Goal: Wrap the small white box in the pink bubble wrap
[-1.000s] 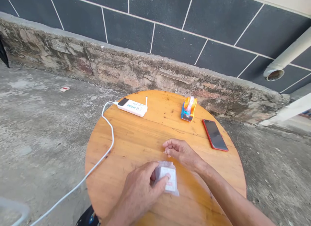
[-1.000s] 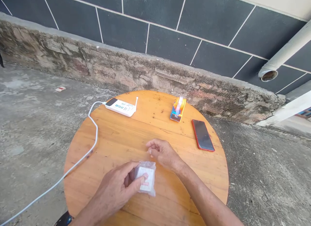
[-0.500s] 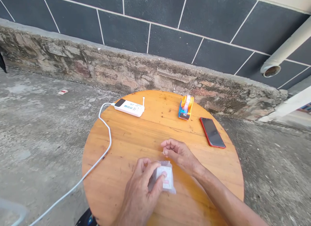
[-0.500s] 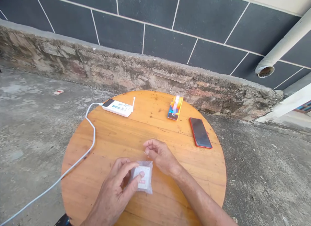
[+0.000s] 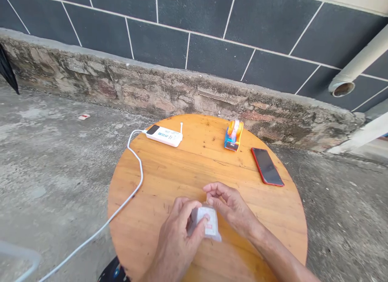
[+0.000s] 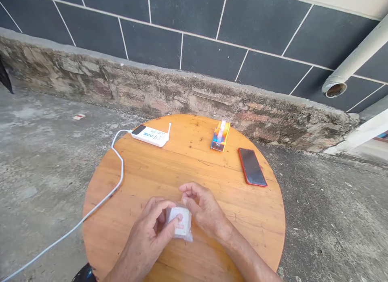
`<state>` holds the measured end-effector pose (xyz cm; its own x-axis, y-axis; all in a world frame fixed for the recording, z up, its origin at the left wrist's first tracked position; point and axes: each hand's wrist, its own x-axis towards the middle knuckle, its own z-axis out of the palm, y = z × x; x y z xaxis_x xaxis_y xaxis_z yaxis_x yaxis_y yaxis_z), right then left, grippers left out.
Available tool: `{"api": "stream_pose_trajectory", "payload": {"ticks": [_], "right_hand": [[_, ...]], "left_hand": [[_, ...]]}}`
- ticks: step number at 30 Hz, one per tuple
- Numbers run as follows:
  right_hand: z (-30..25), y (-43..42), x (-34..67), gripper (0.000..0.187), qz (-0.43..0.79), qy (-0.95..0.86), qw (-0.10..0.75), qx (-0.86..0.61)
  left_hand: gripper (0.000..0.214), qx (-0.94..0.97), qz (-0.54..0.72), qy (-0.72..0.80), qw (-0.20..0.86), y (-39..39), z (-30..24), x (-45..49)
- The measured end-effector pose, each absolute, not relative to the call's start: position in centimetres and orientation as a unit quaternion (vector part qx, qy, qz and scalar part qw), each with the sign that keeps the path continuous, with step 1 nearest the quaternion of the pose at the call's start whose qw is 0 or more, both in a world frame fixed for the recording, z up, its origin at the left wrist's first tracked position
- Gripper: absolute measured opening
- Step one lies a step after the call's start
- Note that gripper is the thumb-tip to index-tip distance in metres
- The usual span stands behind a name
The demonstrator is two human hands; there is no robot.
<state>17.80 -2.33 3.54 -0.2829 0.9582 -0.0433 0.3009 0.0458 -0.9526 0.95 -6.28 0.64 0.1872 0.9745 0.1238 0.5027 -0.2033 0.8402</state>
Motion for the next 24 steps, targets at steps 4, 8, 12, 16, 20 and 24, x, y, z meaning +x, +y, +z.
{"api": "stream_pose_trajectory", "payload": {"ticks": [4, 8, 12, 16, 20, 24], "right_hand": [[3.4, -2.9, 17.8, 0.019, 0.464, -0.641, 0.342, -0.507], [3.1, -3.2, 17.8, 0.019, 0.450, -0.647, 0.344, -0.510], [3.0, -3.4, 17.7, 0.018, 0.415, -0.669, 0.336, -0.517], [3.4, -3.8, 17.7, 0.018, 0.296, -0.749, 0.319, -0.500], [3.7, -4.3, 17.5, 0.024, 0.116, -0.834, 0.325, -0.430], [3.7, -5.1, 17.6, 0.032, 0.008, -0.863, 0.301, -0.404]], "left_hand": [[0.015, 0.692, 0.355, 0.531, 0.336, -6.3, 0.8, 1.0], [0.015, 0.686, 0.362, 0.529, 0.344, -6.2, 0.8, 1.0], [0.014, 0.679, 0.367, 0.531, 0.350, -6.2, 0.6, 1.1], [0.014, 0.674, 0.373, 0.529, 0.356, -6.2, 0.4, 1.1], [0.014, 0.667, 0.385, 0.526, 0.361, -6.3, 0.3, 1.2], [0.015, 0.668, 0.392, 0.522, 0.358, -6.3, 0.0, 1.2]]}}
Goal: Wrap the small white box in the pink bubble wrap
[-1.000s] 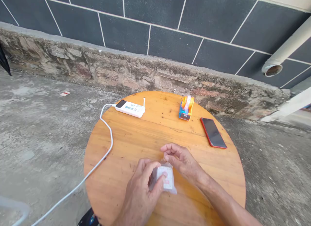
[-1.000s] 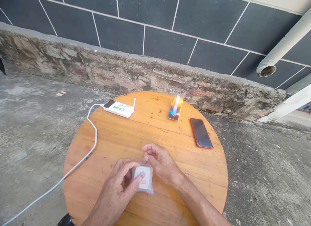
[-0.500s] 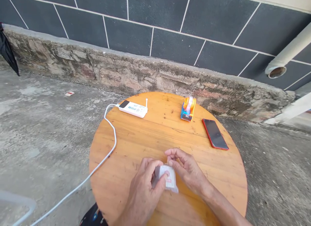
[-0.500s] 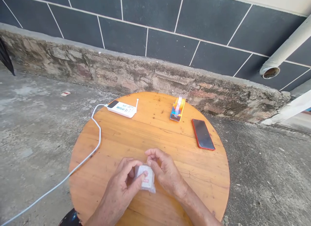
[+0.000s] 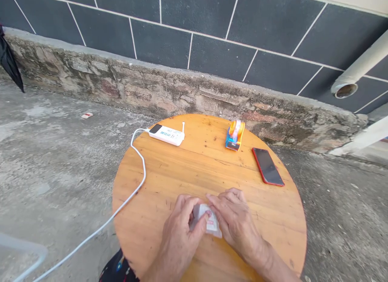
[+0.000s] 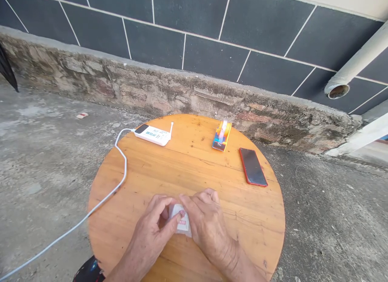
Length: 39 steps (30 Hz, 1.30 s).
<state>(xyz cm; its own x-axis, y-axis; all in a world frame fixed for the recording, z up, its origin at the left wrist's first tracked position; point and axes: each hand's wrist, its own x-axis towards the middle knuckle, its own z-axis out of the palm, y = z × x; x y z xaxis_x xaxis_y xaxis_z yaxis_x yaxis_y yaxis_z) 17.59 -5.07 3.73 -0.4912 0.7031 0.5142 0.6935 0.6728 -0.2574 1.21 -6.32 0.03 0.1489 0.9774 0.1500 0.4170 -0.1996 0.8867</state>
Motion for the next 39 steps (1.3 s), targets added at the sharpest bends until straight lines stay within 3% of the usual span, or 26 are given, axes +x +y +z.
{"api": "stream_pose_trajectory", "payload": {"ticks": [8, 16, 22, 26, 31, 39], "right_hand": [[3.1, -7.7, 19.2, 0.046, -0.079, -0.914, 0.170, -0.359], [2.2, -8.8, 20.5, 0.051, 0.068, -0.810, 0.285, -0.508], [1.3, -9.3, 20.0, 0.093, 0.143, -0.823, 0.233, -0.498], [0.6, -8.9, 19.8, 0.103, 0.171, -0.807, 0.225, -0.519], [-0.5, -8.4, 19.7, 0.101, 0.206, -0.789, 0.252, -0.521], [-1.0, -7.9, 19.0, 0.084, 0.216, -0.795, 0.307, -0.476]], "left_hand": [[0.015, 0.670, 0.397, 0.519, 0.352, -6.5, -0.1, 1.1], [0.018, 0.671, 0.399, 0.525, 0.338, -6.5, -0.2, 1.1], [0.023, 0.652, 0.400, 0.539, 0.353, -6.6, -0.2, 1.0], [0.040, 0.663, 0.391, 0.532, 0.354, -6.5, 0.2, 0.1], [0.081, 0.710, 0.310, 0.483, 0.408, -6.2, 0.7, -1.7], [0.074, 0.726, 0.279, 0.431, 0.458, -5.5, 0.9, -1.5]]}}
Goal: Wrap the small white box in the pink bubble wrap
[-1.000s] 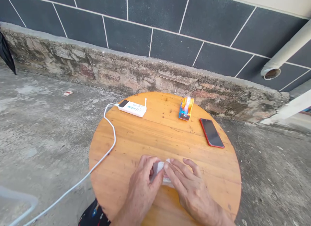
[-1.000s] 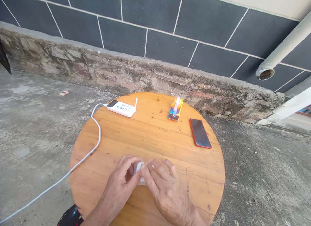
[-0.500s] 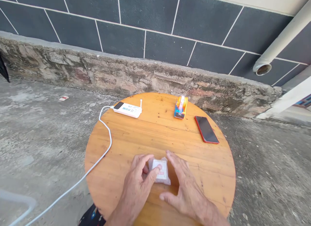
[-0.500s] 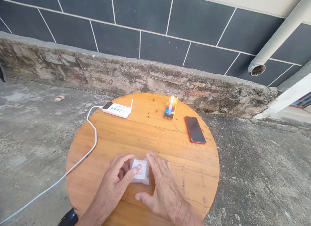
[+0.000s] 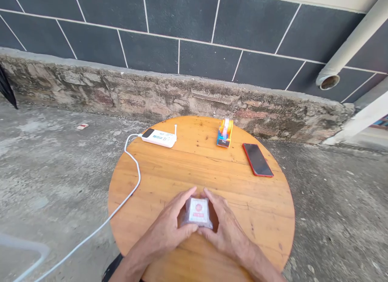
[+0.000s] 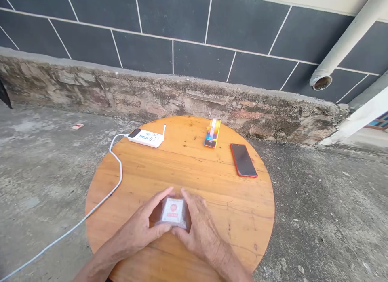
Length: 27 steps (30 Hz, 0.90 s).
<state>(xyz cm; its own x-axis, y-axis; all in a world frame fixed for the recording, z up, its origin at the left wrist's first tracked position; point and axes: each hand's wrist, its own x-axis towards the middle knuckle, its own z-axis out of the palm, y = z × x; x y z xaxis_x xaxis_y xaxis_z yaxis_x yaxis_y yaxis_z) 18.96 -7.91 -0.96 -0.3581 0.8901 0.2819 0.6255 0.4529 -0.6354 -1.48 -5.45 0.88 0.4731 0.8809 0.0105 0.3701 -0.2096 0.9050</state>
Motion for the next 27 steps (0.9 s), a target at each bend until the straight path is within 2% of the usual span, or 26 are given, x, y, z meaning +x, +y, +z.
{"api": "stream_pose_trajectory", "payload": {"ticks": [9, 15, 21, 27], "right_hand": [[-1.26, -7.97, 19.00, 0.077, 0.187, -0.800, 0.311, -0.478], [-1.05, -7.87, 19.26, 0.085, 0.191, -0.791, 0.309, -0.492], [-1.29, -8.01, 19.07, 0.078, 0.189, -0.791, 0.318, -0.488], [-1.33, -8.00, 18.98, 0.072, 0.170, -0.759, 0.332, -0.534]], "left_hand": [[0.068, 0.732, 0.308, 0.411, 0.448, -5.23, 0.38, -1.42], [0.076, 0.746, 0.310, 0.406, 0.426, -5.41, 0.55, -1.30], [0.063, 0.755, 0.330, 0.382, 0.418, -5.58, 0.52, -1.22], [0.079, 0.747, 0.351, 0.403, 0.396, -5.65, -0.06, -1.23]]}}
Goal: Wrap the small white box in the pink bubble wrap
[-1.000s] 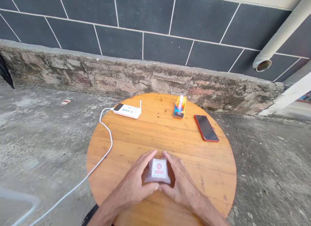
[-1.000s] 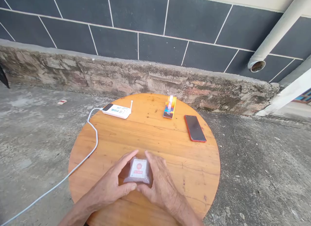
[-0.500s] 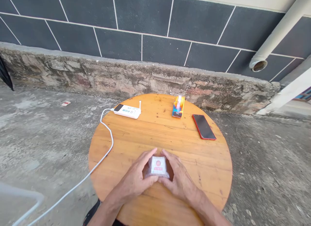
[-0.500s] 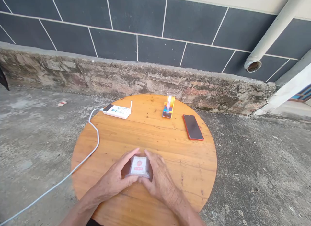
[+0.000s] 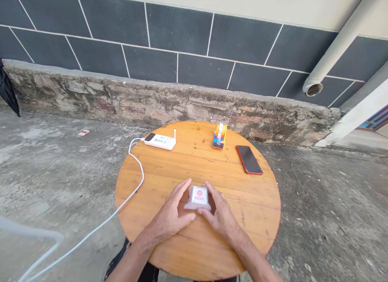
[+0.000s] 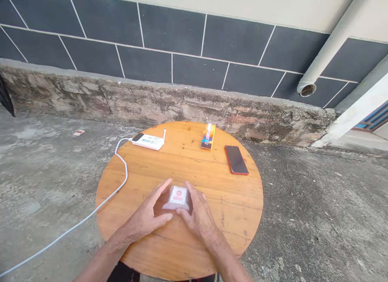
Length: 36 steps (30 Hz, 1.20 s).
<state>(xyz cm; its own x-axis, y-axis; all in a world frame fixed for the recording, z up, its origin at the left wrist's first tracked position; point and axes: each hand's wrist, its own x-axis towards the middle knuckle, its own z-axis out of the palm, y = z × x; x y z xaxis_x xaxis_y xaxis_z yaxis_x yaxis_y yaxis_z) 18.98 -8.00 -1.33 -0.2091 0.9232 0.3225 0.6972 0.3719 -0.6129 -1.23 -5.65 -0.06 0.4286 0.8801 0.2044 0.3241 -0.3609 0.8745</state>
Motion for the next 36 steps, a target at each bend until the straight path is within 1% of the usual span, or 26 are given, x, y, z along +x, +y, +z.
{"api": "stream_pose_trajectory", "payload": {"ticks": [6, 8, 11, 16, 20, 22, 27, 32, 36], "right_hand": [[-0.8, -8.1, 19.3, 0.092, 0.191, -0.761, 0.319, -0.532], [-0.8, -8.1, 19.5, 0.094, 0.206, -0.755, 0.320, -0.534], [-0.8, -8.1, 19.6, 0.091, 0.213, -0.747, 0.322, -0.541], [-1.3, -8.1, 19.6, 0.076, 0.197, -0.746, 0.324, -0.547], [-1.4, -7.9, 19.4, 0.070, 0.171, -0.749, 0.323, -0.553], [-1.3, -7.9, 19.2, 0.071, 0.165, -0.746, 0.323, -0.558], [-0.9, -8.0, 19.0, 0.082, 0.180, -0.739, 0.327, -0.561], [-0.9, -8.1, 19.1, 0.076, 0.214, -0.717, 0.363, -0.555], [-1.0, -8.1, 19.1, 0.078, 0.226, -0.714, 0.368, -0.551]], "left_hand": [[0.078, 0.731, 0.371, 0.409, 0.401, -5.7, -0.5, -1.1], [0.078, 0.731, 0.376, 0.403, 0.402, -5.7, -0.6, -1.1], [0.076, 0.737, 0.378, 0.395, 0.396, -5.7, -0.8, -1.2], [0.067, 0.746, 0.381, 0.399, 0.374, -5.7, -1.1, -1.2], [0.061, 0.743, 0.395, 0.401, 0.363, -5.7, -1.1, -0.9], [0.061, 0.739, 0.402, 0.405, 0.359, -5.7, -1.1, -0.8], [0.070, 0.731, 0.410, 0.399, 0.372, -5.8, -1.0, -0.8], [0.069, 0.733, 0.416, 0.393, 0.369, -5.8, -1.2, -0.8], [0.067, 0.739, 0.411, 0.390, 0.365, -5.7, -1.2, -0.9]]}}
